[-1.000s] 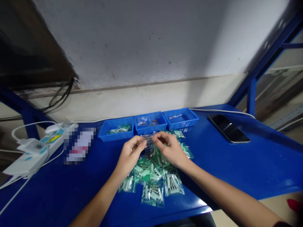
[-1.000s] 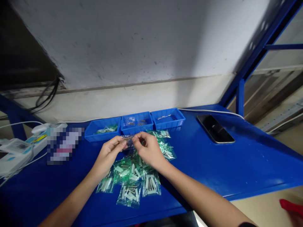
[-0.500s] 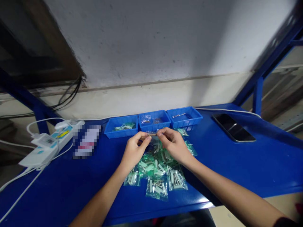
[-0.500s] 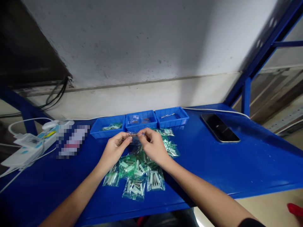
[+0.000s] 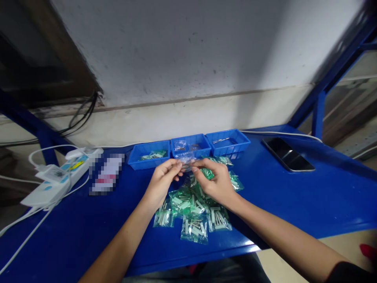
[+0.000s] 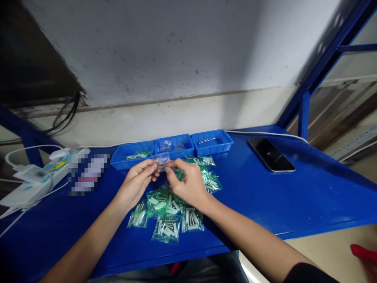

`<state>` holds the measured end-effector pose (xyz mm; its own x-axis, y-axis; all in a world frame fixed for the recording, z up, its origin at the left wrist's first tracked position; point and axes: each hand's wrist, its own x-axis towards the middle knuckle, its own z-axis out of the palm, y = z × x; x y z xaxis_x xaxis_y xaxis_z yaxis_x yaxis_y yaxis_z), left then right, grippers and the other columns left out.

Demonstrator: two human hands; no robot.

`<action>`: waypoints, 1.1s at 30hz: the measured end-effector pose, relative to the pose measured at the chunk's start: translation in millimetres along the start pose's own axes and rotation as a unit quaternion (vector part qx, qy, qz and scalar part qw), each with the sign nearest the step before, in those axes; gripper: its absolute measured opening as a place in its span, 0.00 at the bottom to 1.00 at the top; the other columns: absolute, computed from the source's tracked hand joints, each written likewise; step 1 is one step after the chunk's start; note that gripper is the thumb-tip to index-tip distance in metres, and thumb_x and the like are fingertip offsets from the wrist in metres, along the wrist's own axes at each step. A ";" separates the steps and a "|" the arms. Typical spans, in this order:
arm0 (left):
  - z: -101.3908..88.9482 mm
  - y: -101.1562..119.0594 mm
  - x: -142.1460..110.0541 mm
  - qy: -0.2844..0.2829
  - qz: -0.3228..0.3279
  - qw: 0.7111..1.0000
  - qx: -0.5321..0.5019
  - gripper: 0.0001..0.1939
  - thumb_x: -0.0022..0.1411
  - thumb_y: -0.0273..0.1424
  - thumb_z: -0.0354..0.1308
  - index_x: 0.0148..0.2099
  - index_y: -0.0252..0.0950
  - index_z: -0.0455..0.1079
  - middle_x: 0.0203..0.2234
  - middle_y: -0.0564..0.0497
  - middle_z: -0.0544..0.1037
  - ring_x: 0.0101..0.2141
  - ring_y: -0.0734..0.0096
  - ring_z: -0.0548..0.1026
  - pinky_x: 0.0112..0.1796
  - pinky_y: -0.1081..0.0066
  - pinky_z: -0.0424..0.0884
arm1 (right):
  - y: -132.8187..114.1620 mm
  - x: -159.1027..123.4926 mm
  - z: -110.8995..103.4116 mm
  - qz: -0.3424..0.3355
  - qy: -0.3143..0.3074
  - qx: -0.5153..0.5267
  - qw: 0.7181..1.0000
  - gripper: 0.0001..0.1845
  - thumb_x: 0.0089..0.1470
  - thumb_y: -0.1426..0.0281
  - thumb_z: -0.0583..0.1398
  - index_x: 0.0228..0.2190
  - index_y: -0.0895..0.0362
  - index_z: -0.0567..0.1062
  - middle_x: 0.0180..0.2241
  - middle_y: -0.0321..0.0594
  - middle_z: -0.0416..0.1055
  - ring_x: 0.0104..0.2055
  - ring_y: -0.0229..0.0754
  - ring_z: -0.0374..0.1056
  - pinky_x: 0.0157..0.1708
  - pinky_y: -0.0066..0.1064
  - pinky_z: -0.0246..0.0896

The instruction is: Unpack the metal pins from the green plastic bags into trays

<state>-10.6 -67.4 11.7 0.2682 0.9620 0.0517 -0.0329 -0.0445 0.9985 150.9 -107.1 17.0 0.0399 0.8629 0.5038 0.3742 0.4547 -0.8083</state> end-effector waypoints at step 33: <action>2.6 -4.2 -2.4 0.009 0.055 0.994 0.090 0.09 0.60 0.36 0.55 0.37 0.35 0.69 0.25 0.53 0.71 0.27 0.74 0.71 0.28 0.75 0.66 | 8.7 -1.1 3.1 -0.130 -0.022 -0.095 0.987 0.22 0.49 0.79 0.51 0.43 0.53 0.74 0.46 0.46 0.62 0.49 0.46 0.62 0.41 0.40 0.64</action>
<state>-8.7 -70.2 7.5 0.2545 0.9533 0.1629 0.1112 -0.1961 0.9743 151.3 -103.4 8.5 -0.1199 0.7332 0.6693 0.5334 0.6162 -0.5795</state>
